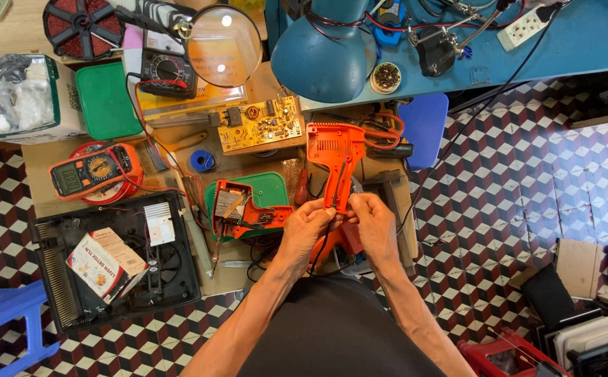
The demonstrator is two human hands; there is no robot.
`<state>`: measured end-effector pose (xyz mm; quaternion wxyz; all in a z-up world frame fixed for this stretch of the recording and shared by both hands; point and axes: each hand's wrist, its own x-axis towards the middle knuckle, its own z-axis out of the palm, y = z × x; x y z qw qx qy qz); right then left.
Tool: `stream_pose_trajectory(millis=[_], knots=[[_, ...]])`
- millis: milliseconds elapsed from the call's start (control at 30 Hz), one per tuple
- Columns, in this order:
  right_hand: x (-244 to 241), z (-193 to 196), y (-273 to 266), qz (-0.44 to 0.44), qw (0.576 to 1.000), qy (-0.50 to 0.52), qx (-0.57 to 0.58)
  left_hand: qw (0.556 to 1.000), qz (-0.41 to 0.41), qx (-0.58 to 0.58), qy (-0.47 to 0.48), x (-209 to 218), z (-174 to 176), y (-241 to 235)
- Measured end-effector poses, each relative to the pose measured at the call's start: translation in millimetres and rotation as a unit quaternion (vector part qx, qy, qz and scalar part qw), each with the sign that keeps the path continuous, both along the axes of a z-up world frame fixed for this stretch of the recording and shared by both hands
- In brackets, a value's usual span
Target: The person works on a disassembled orange handheld device, manipulating small wires and components with their hands. They use a soldering iron to work on a wire and later retrieve a bundle of colored wires from a nearby wall rack. The person continues to handle the device parts and wires on the workbench.
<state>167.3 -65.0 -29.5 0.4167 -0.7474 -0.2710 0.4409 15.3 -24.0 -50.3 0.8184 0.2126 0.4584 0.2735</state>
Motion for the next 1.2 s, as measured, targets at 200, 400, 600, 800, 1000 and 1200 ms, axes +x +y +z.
stream_pose_trajectory(millis=[200,400,600,800,1000,1200], knots=[[-12,-21,-14,-0.021,0.997,0.071,-0.033,1.0,-0.009,-0.008,-0.005,8,-4,4],[-3,-8,-6,-0.043,0.999,-0.007,0.02,0.999,-0.028,0.009,0.022,17,-15,10],[0,0,22,-0.009,0.991,-0.13,0.007,0.997,-0.034,-0.013,0.067,21,-21,12],[3,-9,34,0.011,0.997,-0.079,0.005,0.999,-0.014,-0.005,0.037,25,-30,11],[20,-48,48,-0.011,0.997,0.07,-0.02,0.998,0.026,-0.057,0.018,39,-72,16],[36,-108,58,-0.015,0.996,0.081,-0.016,0.994,0.074,-0.08,0.004,64,-146,22]])
